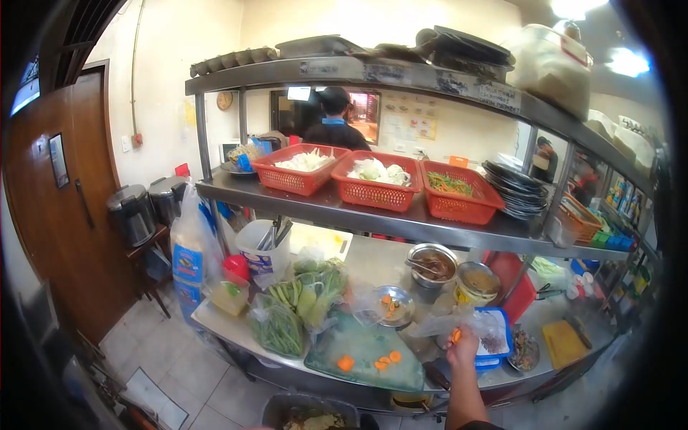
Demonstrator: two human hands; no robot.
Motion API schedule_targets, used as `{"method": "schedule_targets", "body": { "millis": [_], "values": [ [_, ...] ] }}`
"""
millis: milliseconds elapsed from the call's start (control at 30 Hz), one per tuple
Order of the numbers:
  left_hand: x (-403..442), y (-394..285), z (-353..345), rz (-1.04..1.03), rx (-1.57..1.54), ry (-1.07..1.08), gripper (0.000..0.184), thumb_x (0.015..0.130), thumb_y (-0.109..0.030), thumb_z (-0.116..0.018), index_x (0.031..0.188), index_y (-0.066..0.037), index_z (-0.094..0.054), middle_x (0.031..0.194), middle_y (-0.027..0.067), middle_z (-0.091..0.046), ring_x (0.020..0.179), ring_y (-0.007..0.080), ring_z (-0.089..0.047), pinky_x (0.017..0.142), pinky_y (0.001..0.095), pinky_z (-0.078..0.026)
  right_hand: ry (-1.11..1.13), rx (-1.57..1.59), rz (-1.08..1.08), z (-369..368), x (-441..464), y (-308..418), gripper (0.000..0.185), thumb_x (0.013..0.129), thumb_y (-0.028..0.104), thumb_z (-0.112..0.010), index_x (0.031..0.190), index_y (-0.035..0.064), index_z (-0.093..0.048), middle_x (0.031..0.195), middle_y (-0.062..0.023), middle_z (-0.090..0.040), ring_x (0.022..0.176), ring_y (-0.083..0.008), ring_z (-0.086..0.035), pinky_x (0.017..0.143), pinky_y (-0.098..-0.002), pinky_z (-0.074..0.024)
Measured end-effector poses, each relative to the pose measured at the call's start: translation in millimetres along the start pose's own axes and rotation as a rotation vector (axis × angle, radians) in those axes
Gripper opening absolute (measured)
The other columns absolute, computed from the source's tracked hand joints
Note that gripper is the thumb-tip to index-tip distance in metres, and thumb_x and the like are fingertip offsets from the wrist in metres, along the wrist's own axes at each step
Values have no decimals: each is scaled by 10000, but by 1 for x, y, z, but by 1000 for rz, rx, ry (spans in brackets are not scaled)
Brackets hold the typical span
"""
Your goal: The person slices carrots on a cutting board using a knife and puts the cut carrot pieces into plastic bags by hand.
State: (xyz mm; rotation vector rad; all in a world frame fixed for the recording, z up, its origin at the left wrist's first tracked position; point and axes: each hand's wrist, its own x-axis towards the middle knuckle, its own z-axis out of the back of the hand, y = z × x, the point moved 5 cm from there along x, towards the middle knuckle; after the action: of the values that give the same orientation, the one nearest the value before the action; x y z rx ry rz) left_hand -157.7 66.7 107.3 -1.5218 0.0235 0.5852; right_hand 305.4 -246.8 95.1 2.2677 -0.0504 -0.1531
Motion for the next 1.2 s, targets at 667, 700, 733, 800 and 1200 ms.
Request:
{"method": "schedule_targets", "body": {
  "millis": [667,700,733,800,1200],
  "values": [
    [-63,-334,-74,-1425,-476,772,60,845,-53,-760,871,-36,-709,932,160,-702,801,293,-671,688,366,-590,80,-6,-20,-26,-19,-5,116,958,152,-598,898,60,-561,723,-61,-575,485,-167,-539,388,-265,-397],
    [-65,-337,-76,-1455,-488,876,46,861,-15,-721,878,27,-716,949,222,-703,811,346,-692,707,419,-609,75,-9,-20,-25,-20,-3,116,958,152,-598,898,60,-561,723,-61,-575,485,-167,-539,388,-265,-397],
    [-63,-340,-76,-1451,-491,875,46,861,-15,-721,878,27,-716,949,222,-703,811,346,-692,707,419,-609,89,0,-26,-24,-21,-2,113,958,151,-597,902,60,-562,725,-61,-576,486,-166,-538,388,-265,-397],
    [-65,-342,-79,-1443,-508,1144,109,884,-12,-687,937,82,-701,987,277,-690,875,408,-699,753,484,-606,104,0,-40,-24,-25,-1,109,958,150,-597,905,60,-563,727,-61,-578,486,-166,-538,388,-266,-397],
    [69,-318,-94,-959,149,214,163,951,-129,-654,1025,15,-634,881,109,-683,823,152,-665,719,287,-526,686,-1055,668,-167,-129,58,175,890,176,-624,963,23,-672,1030,-186,-680,962,-352,-658,811,-482,-509]
  ]
}}
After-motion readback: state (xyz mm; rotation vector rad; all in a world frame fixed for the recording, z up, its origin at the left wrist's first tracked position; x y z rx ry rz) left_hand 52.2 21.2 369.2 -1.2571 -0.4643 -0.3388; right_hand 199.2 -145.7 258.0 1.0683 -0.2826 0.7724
